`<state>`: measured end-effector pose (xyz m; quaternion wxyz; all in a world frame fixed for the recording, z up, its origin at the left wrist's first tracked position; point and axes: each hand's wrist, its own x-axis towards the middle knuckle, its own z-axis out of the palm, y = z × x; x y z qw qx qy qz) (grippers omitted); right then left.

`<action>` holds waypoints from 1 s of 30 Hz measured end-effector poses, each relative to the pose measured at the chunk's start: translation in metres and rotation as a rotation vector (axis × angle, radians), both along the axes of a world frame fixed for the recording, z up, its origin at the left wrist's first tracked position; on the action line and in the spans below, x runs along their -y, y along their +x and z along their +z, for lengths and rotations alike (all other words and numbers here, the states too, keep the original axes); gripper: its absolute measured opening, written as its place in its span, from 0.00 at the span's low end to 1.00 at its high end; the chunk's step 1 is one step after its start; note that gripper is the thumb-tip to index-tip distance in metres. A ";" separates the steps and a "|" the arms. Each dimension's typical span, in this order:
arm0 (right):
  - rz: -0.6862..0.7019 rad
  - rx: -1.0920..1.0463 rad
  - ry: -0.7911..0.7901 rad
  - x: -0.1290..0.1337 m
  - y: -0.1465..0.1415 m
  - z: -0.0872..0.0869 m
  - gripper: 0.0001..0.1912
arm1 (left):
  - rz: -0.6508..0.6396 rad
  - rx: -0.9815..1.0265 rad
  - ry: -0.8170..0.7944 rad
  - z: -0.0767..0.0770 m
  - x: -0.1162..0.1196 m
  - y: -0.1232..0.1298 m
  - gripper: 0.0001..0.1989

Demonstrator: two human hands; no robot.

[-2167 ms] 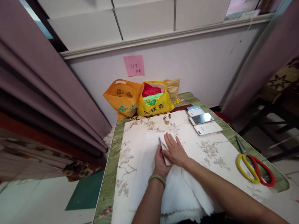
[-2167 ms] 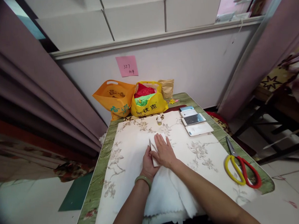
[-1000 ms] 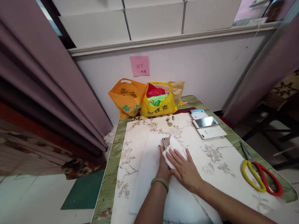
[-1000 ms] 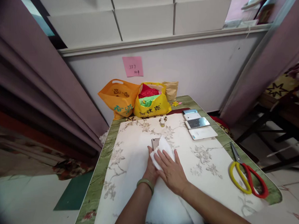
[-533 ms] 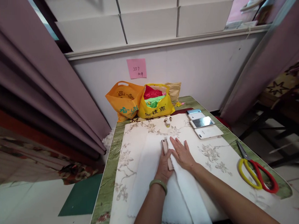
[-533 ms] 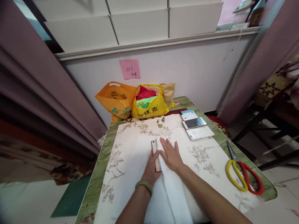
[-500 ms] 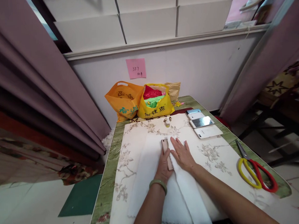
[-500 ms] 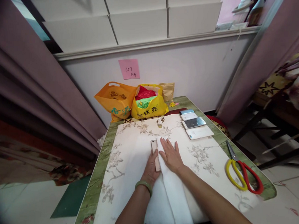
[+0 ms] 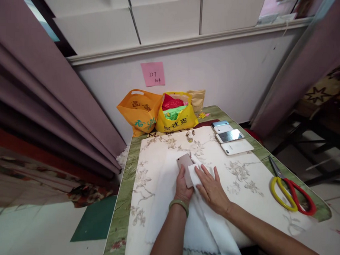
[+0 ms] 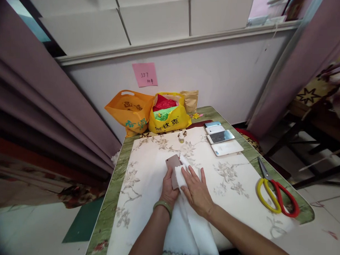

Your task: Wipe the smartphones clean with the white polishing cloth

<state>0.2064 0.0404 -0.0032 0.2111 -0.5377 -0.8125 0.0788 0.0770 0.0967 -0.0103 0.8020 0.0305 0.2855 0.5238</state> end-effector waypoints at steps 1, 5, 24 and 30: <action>-0.003 -0.007 -0.026 -0.007 -0.001 0.000 0.31 | -0.006 0.005 0.004 -0.001 0.000 0.000 0.23; -0.020 -0.035 -0.163 -0.046 -0.007 0.002 0.32 | -0.050 0.029 0.039 0.001 0.000 0.000 0.23; 0.331 0.082 -0.005 -0.028 -0.026 0.020 0.34 | 0.032 -0.083 -0.144 -0.016 0.010 -0.011 0.21; 0.228 0.061 -0.036 -0.040 -0.025 0.014 0.33 | -0.015 -0.060 0.021 -0.010 0.006 -0.006 0.19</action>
